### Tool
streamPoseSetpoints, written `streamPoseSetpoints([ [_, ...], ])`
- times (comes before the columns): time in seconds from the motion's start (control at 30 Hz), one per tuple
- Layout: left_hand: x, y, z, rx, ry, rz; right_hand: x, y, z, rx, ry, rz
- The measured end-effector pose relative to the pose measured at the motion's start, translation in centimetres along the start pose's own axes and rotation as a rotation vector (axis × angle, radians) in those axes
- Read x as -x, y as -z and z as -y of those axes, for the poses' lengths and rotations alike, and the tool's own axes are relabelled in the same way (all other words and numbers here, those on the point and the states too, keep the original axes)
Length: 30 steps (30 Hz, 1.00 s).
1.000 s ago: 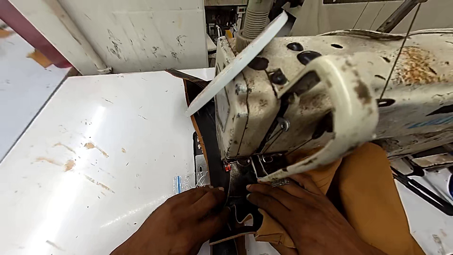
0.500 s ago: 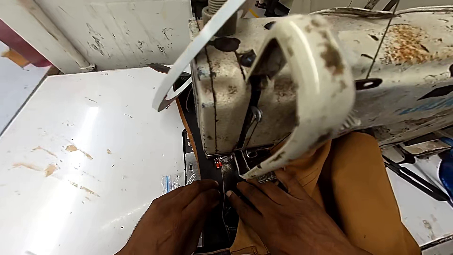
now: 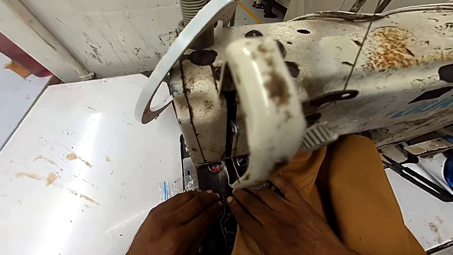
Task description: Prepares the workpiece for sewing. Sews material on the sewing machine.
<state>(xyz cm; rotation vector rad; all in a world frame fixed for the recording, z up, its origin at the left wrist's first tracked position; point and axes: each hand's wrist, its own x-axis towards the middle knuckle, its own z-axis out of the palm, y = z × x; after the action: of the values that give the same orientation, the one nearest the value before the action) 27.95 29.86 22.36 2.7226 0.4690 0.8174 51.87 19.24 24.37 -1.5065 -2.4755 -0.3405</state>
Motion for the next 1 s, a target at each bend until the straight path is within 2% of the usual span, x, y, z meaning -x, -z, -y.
streamPoseSetpoints([
  [0.8, 0.17, -0.40, -0.04, -0.035, -0.033, -0.064, 0.20, -0.50, -0.55, -0.006, 0.064, -0.045],
  [1.0, 0.10, -0.65, -0.13, -0.086, -0.067, -0.036, 0.04, -0.44, -0.59, -0.006, 0.070, -0.030],
])
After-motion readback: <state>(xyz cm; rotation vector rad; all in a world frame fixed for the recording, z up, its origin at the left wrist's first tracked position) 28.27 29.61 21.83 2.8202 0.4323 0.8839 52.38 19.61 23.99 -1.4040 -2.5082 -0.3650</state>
